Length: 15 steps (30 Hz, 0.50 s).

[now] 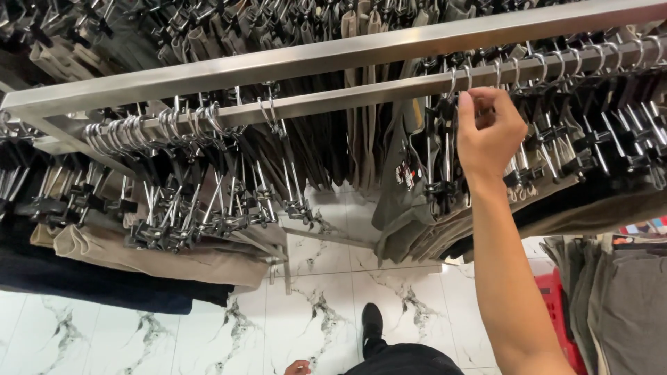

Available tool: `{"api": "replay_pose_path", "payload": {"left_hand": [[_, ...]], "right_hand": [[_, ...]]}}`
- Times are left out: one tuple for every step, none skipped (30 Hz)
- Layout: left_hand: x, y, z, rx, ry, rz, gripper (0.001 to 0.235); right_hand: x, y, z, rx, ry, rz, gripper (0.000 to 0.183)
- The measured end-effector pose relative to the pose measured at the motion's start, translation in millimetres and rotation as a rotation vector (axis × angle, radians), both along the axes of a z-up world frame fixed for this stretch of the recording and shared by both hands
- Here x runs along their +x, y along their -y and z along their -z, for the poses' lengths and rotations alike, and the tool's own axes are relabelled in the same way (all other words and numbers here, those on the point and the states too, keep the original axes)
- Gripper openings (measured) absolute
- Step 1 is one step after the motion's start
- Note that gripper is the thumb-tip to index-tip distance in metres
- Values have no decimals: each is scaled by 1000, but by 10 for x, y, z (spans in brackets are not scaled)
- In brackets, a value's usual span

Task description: The person removes a pair of pants from a hanger on a clothing rack, folds the pants by hand, and then places them onto a new hanger.

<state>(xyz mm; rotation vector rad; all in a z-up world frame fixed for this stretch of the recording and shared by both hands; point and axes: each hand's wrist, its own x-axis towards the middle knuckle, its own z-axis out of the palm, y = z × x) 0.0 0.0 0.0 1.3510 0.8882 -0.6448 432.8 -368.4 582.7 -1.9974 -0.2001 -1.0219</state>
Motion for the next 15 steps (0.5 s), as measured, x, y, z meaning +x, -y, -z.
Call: {"api": "replay_pose_path", "payload": {"left_hand": [[119, -10, 27, 0, 0, 4, 34], [180, -24, 45, 74, -192, -12, 34], [238, -36, 62, 149, -384, -29, 35], [125, 36, 72, 155, -385, -20, 35], [6, 105, 78, 199, -108, -163, 30], [-81, 212, 99, 235, 175, -305, 26], [-55, 233, 101, 233, 178, -297, 26], [-123, 291, 108, 208, 115, -251, 29], [-196, 347, 123, 182, 53, -206, 32], [-201, 417, 100, 183, 42, -206, 32], [-208, 491, 82, 257, -45, -68, 28], [-250, 579, 60, 327, -135, 80, 24], [-284, 635, -132, 324, -149, 88, 24], [-207, 698, -300, 313, -29, 163, 22], [-129, 763, -474, 302, 93, 236, 20]], "right_hand": [[-33, 47, 18, 0, 0, 4, 4], [-91, 95, 55, 24, -5, -6, 2], [-153, 144, 90, 48, -10, -17, 8], [-361, 144, 102, 52, -12, -7, 8], [-572, 139, 110, 159, -135, -50, 3], [-766, 140, 103, 260, -255, -98, 7], [-929, 164, 365, 261, -252, -90, 7], [-1120, 186, 648, 337, -362, -340, 7], [-1319, 209, 938, 413, -472, -591, 7], [-1496, 208, 1252, 416, -483, -590, 7], [-1681, 211, 1567, 259, -870, -651, 13], [-1911, 236, 1878, 89, -1257, -692, 28], [-2278, 381, 3060, 96, -1272, -686, 28], [-2647, 713, 4048, -309, -1436, -651, 48], [-2939, 1197, 4815, -727, -1565, -596, 74]]}}
